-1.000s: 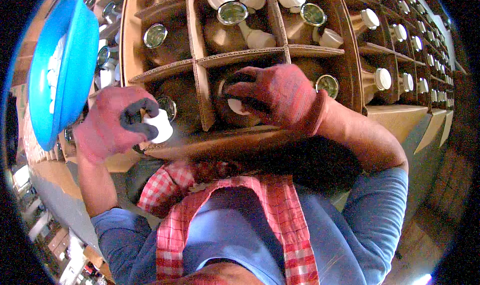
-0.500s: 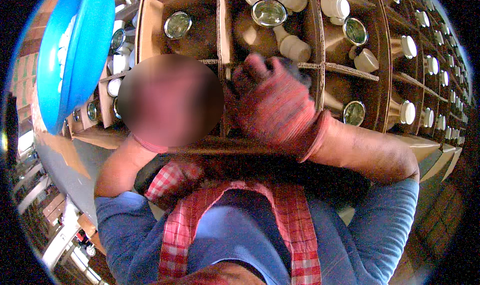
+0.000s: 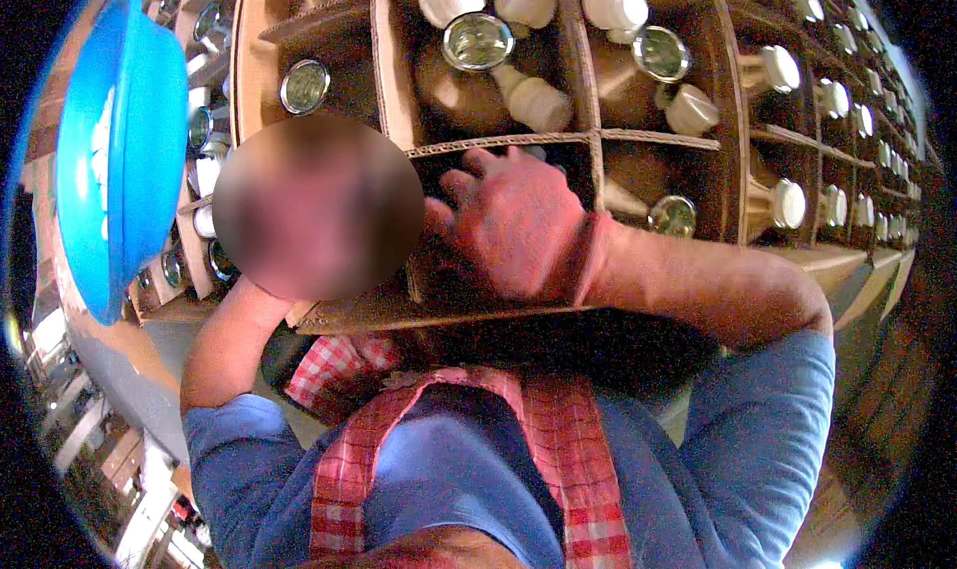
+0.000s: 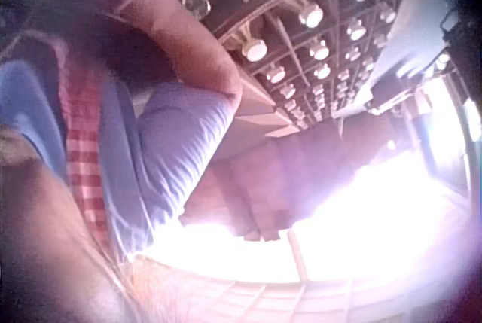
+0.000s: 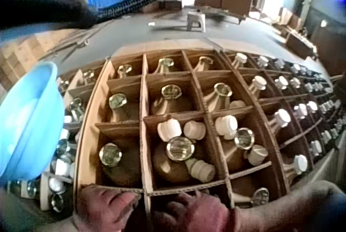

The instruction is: The person repeatedly picks white bottle caps from a blue bowl and screws them onto glass bottles arranged in cardboard trays. The person works across multiple trays, moving the bowl as needed to continue capping bottles.

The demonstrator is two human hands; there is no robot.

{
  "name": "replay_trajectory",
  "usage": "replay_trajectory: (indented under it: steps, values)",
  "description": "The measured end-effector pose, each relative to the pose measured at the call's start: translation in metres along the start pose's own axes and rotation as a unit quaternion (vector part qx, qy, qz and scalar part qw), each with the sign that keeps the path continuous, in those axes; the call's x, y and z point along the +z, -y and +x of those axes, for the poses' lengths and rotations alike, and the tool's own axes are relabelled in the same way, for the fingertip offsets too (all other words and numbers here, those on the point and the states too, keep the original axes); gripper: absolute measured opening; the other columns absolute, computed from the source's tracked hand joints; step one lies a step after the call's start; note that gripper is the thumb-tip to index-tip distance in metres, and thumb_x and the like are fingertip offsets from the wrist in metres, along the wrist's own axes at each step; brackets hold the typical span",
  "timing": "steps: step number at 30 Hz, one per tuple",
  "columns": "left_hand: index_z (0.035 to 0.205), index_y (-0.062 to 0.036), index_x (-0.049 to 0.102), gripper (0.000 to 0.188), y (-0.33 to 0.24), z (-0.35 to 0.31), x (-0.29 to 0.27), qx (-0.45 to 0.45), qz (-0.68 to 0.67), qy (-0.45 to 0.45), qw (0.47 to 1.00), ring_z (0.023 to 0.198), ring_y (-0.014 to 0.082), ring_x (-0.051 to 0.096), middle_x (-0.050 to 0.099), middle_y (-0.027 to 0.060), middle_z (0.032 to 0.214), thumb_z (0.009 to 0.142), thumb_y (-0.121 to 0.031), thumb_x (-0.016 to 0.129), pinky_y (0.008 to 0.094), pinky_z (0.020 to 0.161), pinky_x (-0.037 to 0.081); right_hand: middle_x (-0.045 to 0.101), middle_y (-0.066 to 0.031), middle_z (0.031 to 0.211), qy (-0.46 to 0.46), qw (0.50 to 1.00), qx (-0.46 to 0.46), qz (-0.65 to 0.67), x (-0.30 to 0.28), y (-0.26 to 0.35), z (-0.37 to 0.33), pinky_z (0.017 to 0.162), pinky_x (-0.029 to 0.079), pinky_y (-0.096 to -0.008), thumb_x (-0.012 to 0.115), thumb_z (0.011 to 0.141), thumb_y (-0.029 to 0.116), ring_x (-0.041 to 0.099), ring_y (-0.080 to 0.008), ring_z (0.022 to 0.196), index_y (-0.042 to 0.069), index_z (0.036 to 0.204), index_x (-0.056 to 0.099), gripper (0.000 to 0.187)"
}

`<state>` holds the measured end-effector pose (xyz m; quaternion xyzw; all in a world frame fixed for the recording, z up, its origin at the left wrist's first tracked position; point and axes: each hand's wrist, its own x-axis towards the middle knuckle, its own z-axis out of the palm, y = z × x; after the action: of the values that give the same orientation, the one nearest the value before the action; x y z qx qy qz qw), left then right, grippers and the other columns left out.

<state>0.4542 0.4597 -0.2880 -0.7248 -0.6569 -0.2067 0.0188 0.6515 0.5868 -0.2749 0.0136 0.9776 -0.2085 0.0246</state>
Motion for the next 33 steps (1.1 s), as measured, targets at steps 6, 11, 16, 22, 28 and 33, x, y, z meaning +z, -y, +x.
replay_trajectory:
  steps: [6,11,16,22,28,33]
  values:
    - [0.098,-0.015,0.062,0.033,0.0,0.016,-0.019,0.001,-0.062,-0.017,0.998,0.072,0.0266,0.062,0.062,0.0058,0.082,0.065,-0.015,0.07,0.0365,0.06,0.049,0.061,-0.0166,0.09,-0.203,0.949,0.067,0.231,-0.036,-0.019,-0.008,0.07,0.049,-0.036,0.061,0.076,0.016,0.06,-0.0341,0.08,0.002,0.108,0.058,0.035]
    - [0.097,-0.0135,0.062,0.025,0.011,0.11,-0.009,0.134,0.065,-0.105,0.983,0.088,0.0275,0.06,0.061,0.008,0.095,0.073,-0.009,0.061,0.0383,0.073,0.05,0.065,-0.014,0.083,0.025,0.941,0.31,-0.129,-0.05,-0.042,0.016,0.064,0.052,-0.0402,0.06,0.08,0.032,0.065,-0.0321,0.078,0.002,0.12,0.048,0.051]
    - [0.106,-0.0169,0.059,0.029,0.028,0.152,0.045,0.135,0.235,0.078,0.959,0.098,0.0258,0.057,0.057,0.0064,0.102,0.077,-0.011,0.055,0.0372,0.077,0.049,0.065,-0.0186,0.086,0.112,0.935,0.256,-0.219,-0.044,-0.047,0.035,0.068,0.052,-0.039,0.063,0.077,0.034,0.065,-0.0313,0.081,-0.009,0.133,0.03,0.078]
    - [0.097,-0.0147,0.058,0.024,0.026,0.154,0.063,0.092,0.325,0.124,0.933,0.091,0.027,0.057,0.055,0.0085,0.095,0.073,-0.012,0.059,0.0391,0.068,0.049,0.066,-0.0175,0.09,0.154,0.929,0.253,-0.224,-0.045,-0.051,0.037,0.07,0.051,-0.0393,0.058,0.076,0.025,0.065,-0.0308,0.085,-0.01,0.135,0.024,0.077]
    - [0.089,-0.0122,0.06,0.013,0.018,0.147,0.05,0.037,0.263,0.118,0.957,0.087,0.0255,0.062,0.06,0.0109,0.092,0.076,-0.013,0.055,0.0383,0.068,0.049,0.066,-0.0153,0.093,0.21,0.932,0.256,-0.145,-0.074,-0.045,0.028,0.069,0.052,-0.0407,0.064,0.074,0.036,0.065,-0.0314,0.085,0.004,0.106,0.061,0.046]
    - [0.106,-0.009,0.057,0.045,0.048,0.138,0.028,0.036,-0.005,-0.014,0.999,0.086,0.0329,0.059,0.06,0.0134,0.095,0.062,-0.008,0.066,0.0395,0.079,0.049,0.065,-0.0137,0.086,0.139,0.957,0.228,-0.117,-0.06,-0.052,0.028,0.07,0.051,-0.0423,0.066,0.073,0.042,0.064,-0.0324,0.082,0.007,0.09,0.065,0.039]
